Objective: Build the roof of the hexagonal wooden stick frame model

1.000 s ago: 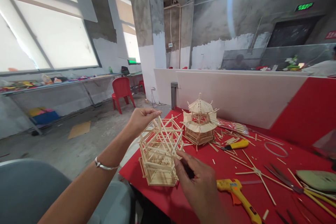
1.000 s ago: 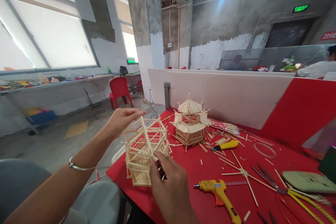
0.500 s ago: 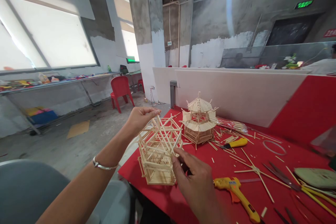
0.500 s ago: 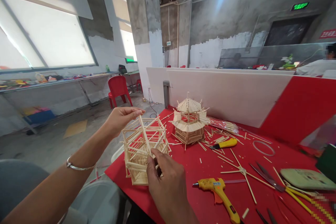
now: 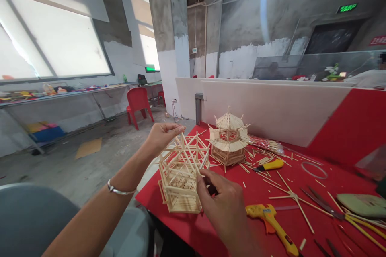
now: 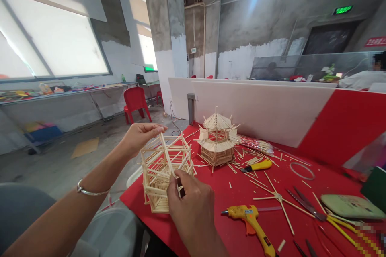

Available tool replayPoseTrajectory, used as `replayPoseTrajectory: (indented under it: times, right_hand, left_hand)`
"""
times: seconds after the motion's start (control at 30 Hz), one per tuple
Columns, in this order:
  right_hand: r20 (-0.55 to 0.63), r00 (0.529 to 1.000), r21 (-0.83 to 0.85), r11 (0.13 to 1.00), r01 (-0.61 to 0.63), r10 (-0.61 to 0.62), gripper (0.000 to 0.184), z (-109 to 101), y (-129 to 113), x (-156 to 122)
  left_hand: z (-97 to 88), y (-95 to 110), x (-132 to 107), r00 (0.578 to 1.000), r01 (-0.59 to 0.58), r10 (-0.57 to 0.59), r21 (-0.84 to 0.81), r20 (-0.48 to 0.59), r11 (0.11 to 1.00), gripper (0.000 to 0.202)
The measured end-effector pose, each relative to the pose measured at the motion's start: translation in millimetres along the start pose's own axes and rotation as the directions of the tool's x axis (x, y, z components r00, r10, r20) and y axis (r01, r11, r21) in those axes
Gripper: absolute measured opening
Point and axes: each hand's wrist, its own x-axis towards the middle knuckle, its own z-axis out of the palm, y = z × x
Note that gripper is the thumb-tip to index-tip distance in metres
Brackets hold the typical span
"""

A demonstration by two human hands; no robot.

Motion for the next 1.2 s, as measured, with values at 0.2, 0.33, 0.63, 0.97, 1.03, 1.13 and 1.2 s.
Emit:
replayPoseTrajectory:
  times: [0.2, 0.33, 0.63, 0.97, 1.03, 1.13, 1.2]
  right_hand:
    - [-0.002, 1.0, -0.016, 1.0, 0.009, -0.009, 0.022, 1.3, -0.6, -0.4]
    - [-0.018, 1.0, -0.027, 0.999, 0.02, -0.02, 0.022, 2.2, -0.5, -0.5]
    - [-0.02, 0.999, -0.028, 0.999, 0.026, -0.027, 0.023, 2.0, -1.3, -0.4]
    - [-0.005, 1.0, -0.031, 0.999, 0.03, -0.03, 0.024, 1.6, -0.3, -1.1]
    - [-0.006, 0.999, -0.029, 0.999, 0.04, -0.04, 0.024, 1.3, -0.7, -0.8]
    - [-0.013, 0.998, -0.03, 0.998, 0.053, -0.054, 0.024, 1.0, -1.1, -0.4]
    - [-0.023, 0.998, -0.027, 0.998, 0.06, -0.061, 0.023, 0.4, -1.3, -0.5]
  left_hand:
    - [-1.0, -0.8, -0.1, 1.0, -0.001, 0.001, 0.005, 0.002, 1.0, 0.037]
    - [-1.0, -0.3, -0.1, 1.0, 0.005, -0.005, 0.003, 0.009, 1.0, 0.04]
    - [-2.3, 0.6, -0.4, 1.0, -0.013, 0.012, 0.026, 0.014, 1.0, 0.042]
    - [-1.3, 1.0, -0.5, 1.0, -0.009, 0.009, 0.029, 0.008, 1.0, 0.041]
    - [-1.1, 1.0, -0.6, 1.0, -0.005, 0.005, 0.032, 0.008, 0.999, 0.041]
    - [-1.1, 0.1, 0.0, 1.0, -0.011, 0.01, 0.029, 0.009, 1.0, 0.042]
    - [-1.3, 0.7, 0.1, 1.0, -0.017, 0.017, 0.021, 0.013, 1.0, 0.042]
